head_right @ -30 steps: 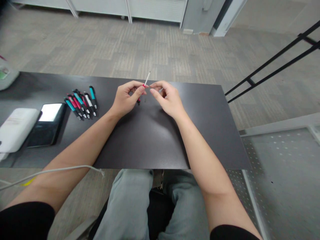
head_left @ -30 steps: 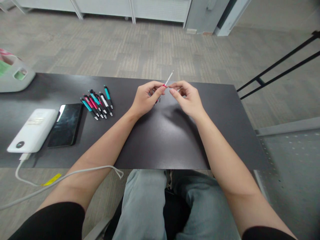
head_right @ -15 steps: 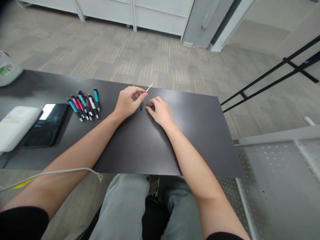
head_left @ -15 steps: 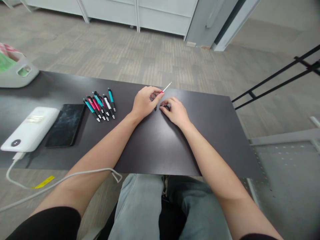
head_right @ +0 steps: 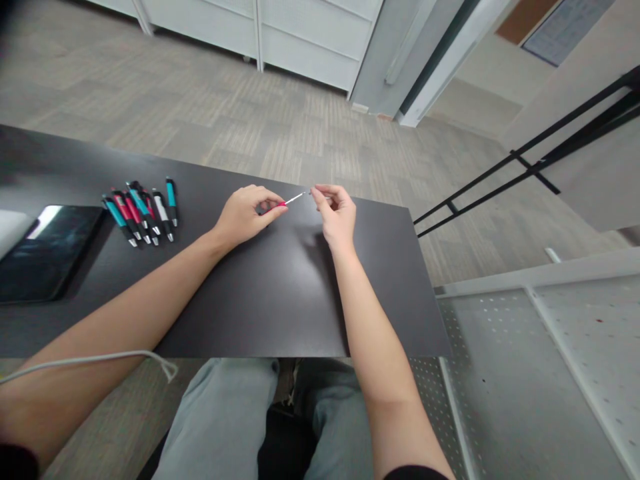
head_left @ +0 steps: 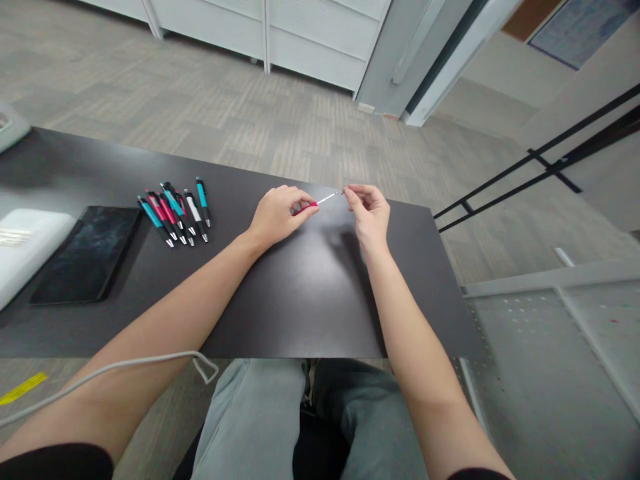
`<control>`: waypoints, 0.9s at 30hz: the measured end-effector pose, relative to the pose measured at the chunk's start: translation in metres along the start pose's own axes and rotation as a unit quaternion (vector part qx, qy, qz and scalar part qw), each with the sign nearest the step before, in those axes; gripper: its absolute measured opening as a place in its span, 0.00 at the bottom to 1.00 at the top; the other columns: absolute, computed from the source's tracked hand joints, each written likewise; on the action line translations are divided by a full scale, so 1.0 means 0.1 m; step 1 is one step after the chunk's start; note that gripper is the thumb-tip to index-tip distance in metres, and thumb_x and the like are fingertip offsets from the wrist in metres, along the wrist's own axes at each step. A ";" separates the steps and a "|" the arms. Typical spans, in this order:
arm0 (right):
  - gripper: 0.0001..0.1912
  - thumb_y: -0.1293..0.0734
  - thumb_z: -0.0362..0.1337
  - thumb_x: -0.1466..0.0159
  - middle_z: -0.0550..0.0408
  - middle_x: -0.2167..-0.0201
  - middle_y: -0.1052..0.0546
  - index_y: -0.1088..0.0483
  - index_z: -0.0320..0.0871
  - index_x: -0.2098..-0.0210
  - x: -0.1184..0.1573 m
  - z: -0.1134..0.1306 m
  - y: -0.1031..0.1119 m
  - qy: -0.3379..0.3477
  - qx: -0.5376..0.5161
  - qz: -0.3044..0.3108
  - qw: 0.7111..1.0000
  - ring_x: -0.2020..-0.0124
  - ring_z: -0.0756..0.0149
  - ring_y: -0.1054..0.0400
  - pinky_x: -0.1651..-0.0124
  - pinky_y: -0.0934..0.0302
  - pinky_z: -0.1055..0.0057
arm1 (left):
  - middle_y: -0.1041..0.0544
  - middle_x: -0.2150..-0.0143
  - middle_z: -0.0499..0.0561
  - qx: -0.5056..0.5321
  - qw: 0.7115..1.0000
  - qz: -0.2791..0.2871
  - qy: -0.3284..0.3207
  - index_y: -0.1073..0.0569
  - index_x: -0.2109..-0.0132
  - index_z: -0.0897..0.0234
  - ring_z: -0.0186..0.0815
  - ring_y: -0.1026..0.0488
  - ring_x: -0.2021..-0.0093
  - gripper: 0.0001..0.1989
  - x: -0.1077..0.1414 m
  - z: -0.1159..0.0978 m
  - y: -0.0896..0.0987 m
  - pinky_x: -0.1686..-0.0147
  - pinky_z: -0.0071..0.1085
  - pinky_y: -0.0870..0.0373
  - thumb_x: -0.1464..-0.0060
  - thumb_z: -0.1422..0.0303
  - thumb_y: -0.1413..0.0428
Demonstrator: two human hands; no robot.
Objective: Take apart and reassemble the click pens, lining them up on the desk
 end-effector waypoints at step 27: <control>0.43 0.15 0.82 0.38 0.53 0.52 0.12 0.23 0.55 0.47 0.09 -0.03 -0.17 -0.023 0.027 0.052 0.998 0.72 0.67 0.41 0.71 0.40 0.62 | 0.09 0.58 0.52 0.010 1.000 0.006 -0.014 0.08 0.51 0.52 0.48 0.16 0.58 0.08 -0.01 -0.10 -0.01 0.49 0.46 0.26 0.26 0.56 0.25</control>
Point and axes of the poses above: each hand's wrist, its own x-axis away from the middle knuckle, its own y-axis out of the back of the hand, z = x × y, the point moved 10 cm from there along -x, towards the middle knuckle
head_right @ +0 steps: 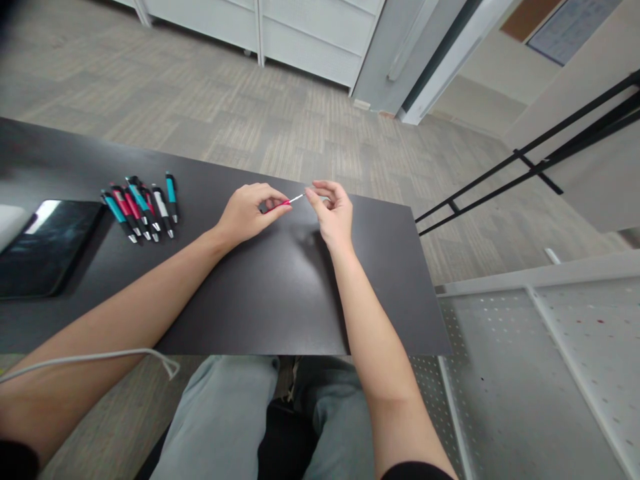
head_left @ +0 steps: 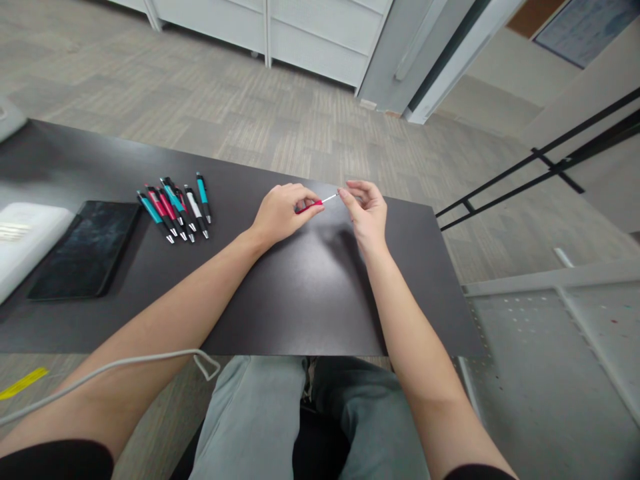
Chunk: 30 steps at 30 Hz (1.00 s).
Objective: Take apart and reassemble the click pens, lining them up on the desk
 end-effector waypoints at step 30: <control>0.26 0.14 0.50 0.27 0.39 0.36 0.13 0.17 0.51 0.33 0.39 -0.04 -0.78 0.090 0.253 0.238 0.933 0.41 0.35 0.12 0.33 0.15 0.36 | 0.06 0.51 0.52 0.072 0.984 -0.160 0.030 0.10 0.45 0.59 0.40 0.10 0.53 0.04 -0.01 0.15 0.25 0.46 0.36 0.15 0.19 0.66 0.29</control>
Point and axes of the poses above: each hand's wrist, its own x-axis away from the middle knuckle, its own y-axis out of the back of the hand, z = x × y, the point moved 10 cm from there along -x, towards the middle knuckle
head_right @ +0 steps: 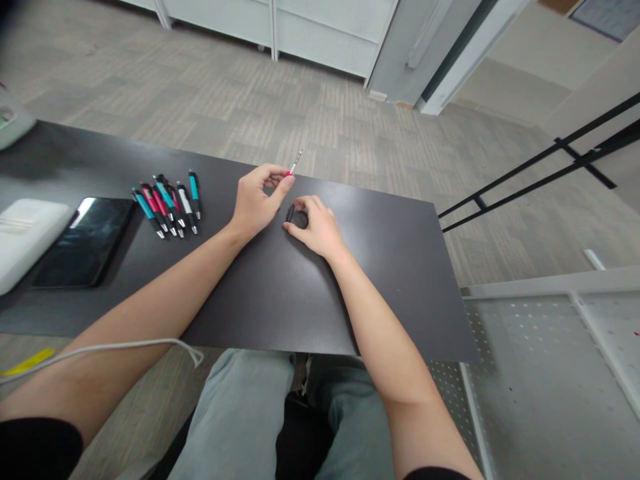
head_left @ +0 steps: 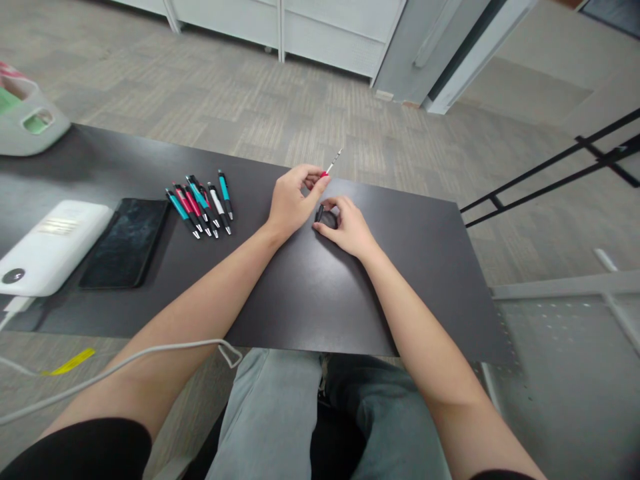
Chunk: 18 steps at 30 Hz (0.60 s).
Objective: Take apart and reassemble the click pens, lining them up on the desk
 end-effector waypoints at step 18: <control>0.36 0.17 0.74 0.26 0.51 0.45 0.07 0.24 0.57 0.37 0.12 -0.63 1.04 -0.061 -0.274 -0.358 0.891 0.68 0.64 0.24 0.67 0.26 0.63 | 0.09 0.54 0.52 -0.109 0.974 0.196 -0.022 0.10 0.48 0.54 0.49 0.14 0.53 0.09 0.16 -0.16 -0.33 0.44 0.48 0.25 0.19 0.58 0.33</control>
Point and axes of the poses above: each hand's wrist, its own x-axis away from the middle knuckle, its own y-axis out of the back of the hand, z = x × y, the point moved 10 cm from there along -x, towards the middle knuckle
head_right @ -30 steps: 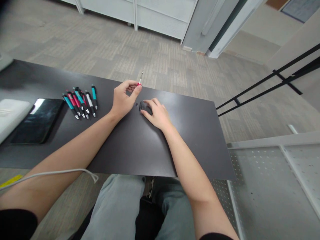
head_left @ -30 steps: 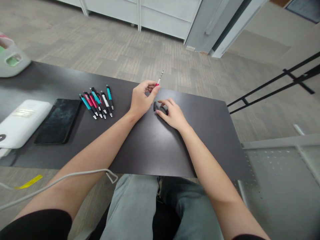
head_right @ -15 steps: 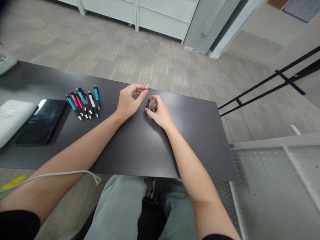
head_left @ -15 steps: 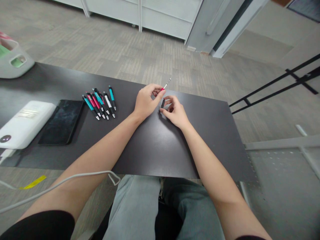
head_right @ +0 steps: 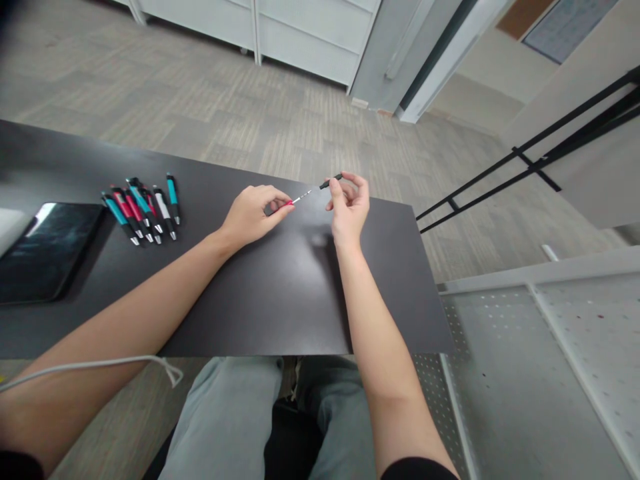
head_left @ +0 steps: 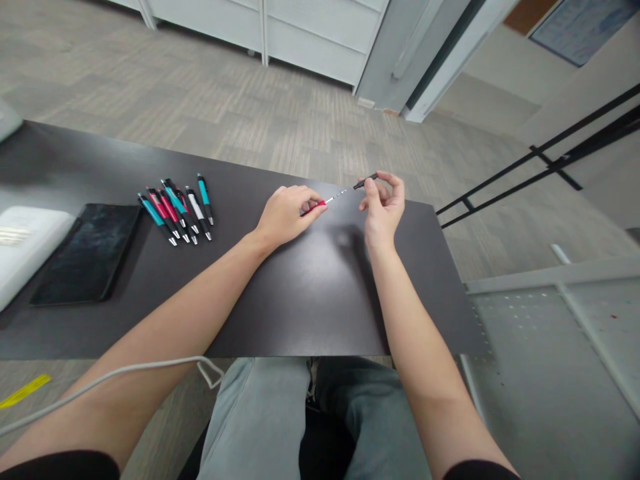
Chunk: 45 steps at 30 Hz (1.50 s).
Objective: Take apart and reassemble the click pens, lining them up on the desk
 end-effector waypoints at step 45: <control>0.46 0.33 0.92 0.27 0.57 0.70 0.23 0.25 0.54 0.64 0.26 0.22 -0.40 -0.006 0.181 0.252 0.951 0.67 0.57 0.30 0.57 0.32 0.57 | 0.09 0.46 0.55 0.002 0.999 -0.030 -0.020 0.06 0.46 0.51 0.54 0.12 0.44 0.05 0.00 -0.01 0.08 0.39 0.50 0.23 0.21 0.59 0.25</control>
Point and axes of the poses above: each hand's wrist, its own x-axis away from the middle knuckle, its own y-axis out of the back of the hand, z = x × y, the point moved 10 cm from there along -x, towards the middle knuckle
